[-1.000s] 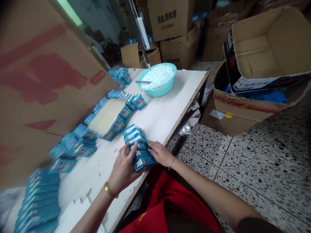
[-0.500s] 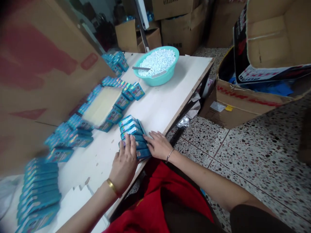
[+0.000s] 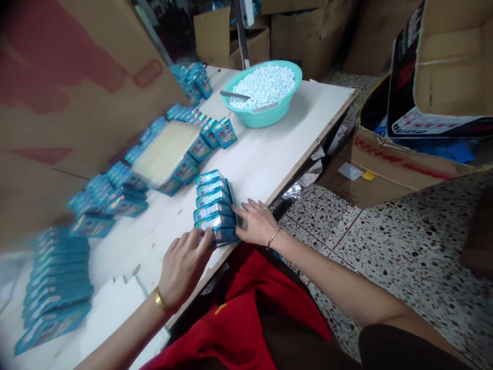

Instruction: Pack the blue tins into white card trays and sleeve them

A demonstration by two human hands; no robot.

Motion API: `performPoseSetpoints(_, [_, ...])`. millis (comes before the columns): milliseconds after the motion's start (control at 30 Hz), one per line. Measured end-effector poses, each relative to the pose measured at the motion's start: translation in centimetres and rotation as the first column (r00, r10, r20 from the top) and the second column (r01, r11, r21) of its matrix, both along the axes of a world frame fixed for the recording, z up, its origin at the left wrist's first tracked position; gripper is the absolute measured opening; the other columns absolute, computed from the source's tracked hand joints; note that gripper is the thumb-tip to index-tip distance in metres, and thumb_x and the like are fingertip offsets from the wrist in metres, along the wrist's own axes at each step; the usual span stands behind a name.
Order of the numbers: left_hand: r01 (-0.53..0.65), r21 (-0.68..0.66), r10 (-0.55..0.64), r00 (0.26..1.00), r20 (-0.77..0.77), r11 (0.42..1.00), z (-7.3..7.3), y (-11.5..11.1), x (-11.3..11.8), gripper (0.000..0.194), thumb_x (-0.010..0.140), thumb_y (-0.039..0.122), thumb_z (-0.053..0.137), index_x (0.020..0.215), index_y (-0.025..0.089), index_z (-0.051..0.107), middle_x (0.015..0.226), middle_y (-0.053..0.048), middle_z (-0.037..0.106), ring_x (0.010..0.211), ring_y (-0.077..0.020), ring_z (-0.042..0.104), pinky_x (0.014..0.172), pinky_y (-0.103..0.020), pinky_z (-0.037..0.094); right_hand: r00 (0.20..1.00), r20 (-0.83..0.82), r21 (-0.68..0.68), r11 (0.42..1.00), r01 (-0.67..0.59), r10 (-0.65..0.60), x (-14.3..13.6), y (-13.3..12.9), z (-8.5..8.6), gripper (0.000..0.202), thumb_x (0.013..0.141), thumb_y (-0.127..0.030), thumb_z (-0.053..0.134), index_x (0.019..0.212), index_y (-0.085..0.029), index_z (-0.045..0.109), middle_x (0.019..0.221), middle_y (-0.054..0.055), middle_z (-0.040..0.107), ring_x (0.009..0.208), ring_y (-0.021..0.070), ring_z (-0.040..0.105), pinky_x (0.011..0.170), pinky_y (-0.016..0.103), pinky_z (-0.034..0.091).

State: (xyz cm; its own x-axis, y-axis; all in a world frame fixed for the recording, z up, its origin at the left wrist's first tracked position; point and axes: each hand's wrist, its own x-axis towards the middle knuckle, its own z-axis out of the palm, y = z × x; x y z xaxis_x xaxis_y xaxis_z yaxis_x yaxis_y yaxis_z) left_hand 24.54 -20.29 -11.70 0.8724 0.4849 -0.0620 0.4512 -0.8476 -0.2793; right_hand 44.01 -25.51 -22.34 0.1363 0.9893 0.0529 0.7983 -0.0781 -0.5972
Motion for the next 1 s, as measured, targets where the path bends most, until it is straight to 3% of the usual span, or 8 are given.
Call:
performPoseSetpoints(133, [0.021,0.003,-0.021,0.999,-0.034,1.000,0.8,-0.2,1.3,0.021,0.088,0.012,0.043,0.102,0.023,0.055,0.094,-0.006,0.056,0.074,-0.0192,0.054,0.063,-0.032,0.044,0.999,0.052,-0.042,0.999,-0.003,0.005,-0.2,0.1,0.2,0.062,0.077,-0.037,0.056,0.137,-0.023,0.044,0.130,0.011,0.054,0.128,0.0354,0.038,0.106,0.052,0.028])
performPoseSetpoints(267, [0.086,-0.100,-0.090,0.995,-0.035,0.991,1.6,0.1,2.4,0.015,0.088,0.012,0.045,0.095,0.022,0.054,0.091,-0.005,0.056,0.077,-0.0193,0.054,0.062,-0.031,0.043,0.999,0.052,-0.060,0.998,0.005,-0.002,-0.7,0.1,0.4,0.064,0.076,-0.036,0.058,0.137,-0.022,0.044,0.134,0.012,0.050,0.129,0.0363,0.035,0.106,0.055,0.025])
performPoseSetpoints(367, [0.148,-0.129,-0.155,0.987,-0.041,0.980,1.2,0.8,1.8,0.019,0.089,0.013,0.042,0.099,0.022,0.055,0.096,-0.006,0.058,0.083,-0.0205,0.057,0.066,-0.032,0.045,0.998,0.057,-0.072,0.997,-0.012,0.016,-0.7,-0.2,0.3,0.066,0.076,-0.036,0.057,0.139,-0.022,0.040,0.138,0.012,0.046,0.132,0.0373,0.031,0.107,0.057,0.022])
performPoseSetpoints(467, [0.169,-0.060,-0.165,0.983,0.078,0.984,-0.8,1.2,-0.1,0.030,0.092,0.016,0.038,0.119,0.021,0.051,0.118,-0.010,0.057,0.110,-0.0253,0.053,0.088,-0.041,0.044,0.999,-0.007,-0.039,0.998,-0.052,0.052,-0.6,-0.8,-0.5,0.074,0.080,-0.036,0.052,0.146,-0.021,0.025,0.144,0.009,0.040,0.137,0.0357,0.023,0.110,0.058,0.017])
performPoseSetpoints(533, [0.154,-0.046,-0.145,0.976,0.161,0.987,-2.5,1.0,-1.3,0.040,0.092,0.024,0.041,0.132,0.022,0.042,0.137,-0.012,0.045,0.130,-0.0286,0.037,0.104,-0.047,0.032,0.996,-0.067,-0.003,0.998,-0.057,0.057,-0.6,-1.2,-1.2,0.077,0.082,-0.035,0.048,0.149,-0.019,0.012,0.147,0.009,0.035,0.138,0.0330,0.020,0.111,0.057,0.013])
performPoseSetpoints(633, [0.117,-0.156,-0.085,0.977,0.196,0.981,-4.1,0.5,-2.0,0.062,0.088,0.045,0.046,0.142,0.018,0.029,0.149,-0.013,0.030,0.140,-0.0299,0.021,0.112,-0.047,0.019,0.989,-0.140,0.036,0.999,-0.035,0.040,-0.9,-1.4,-2.0,0.072,0.085,-0.027,0.040,0.149,-0.018,0.007,0.148,0.009,0.033,0.140,0.0279,0.019,0.113,0.056,0.010])
performPoseSetpoints(833, [0.112,-0.364,0.005,0.952,0.305,0.925,-2.1,2.2,-0.3,0.103,0.076,0.074,0.040,0.148,0.012,0.000,0.152,-0.020,0.018,0.141,-0.0339,0.011,0.112,-0.057,0.000,0.928,-0.371,0.022,0.998,0.051,-0.039,-1.5,-1.3,-2.1,0.057,0.094,-0.029,0.027,0.149,-0.025,0.010,0.145,0.005,0.038,0.138,0.0200,0.026,0.114,0.053,0.008])
performPoseSetpoints(1000, [0.271,-0.487,-0.139,0.947,0.291,0.830,-1.7,4.4,1.6,0.115,0.064,0.084,0.039,0.147,0.009,0.009,0.151,-0.022,0.016,0.141,-0.0341,0.010,0.113,-0.053,0.000,0.891,-0.451,-0.015,0.999,0.051,-0.052,-2.0,-1.3,-1.7,0.055,0.096,-0.045,0.026,0.148,-0.028,0.015,0.151,0.002,0.025,0.140,0.0193,0.017,0.115,0.051,0.003])
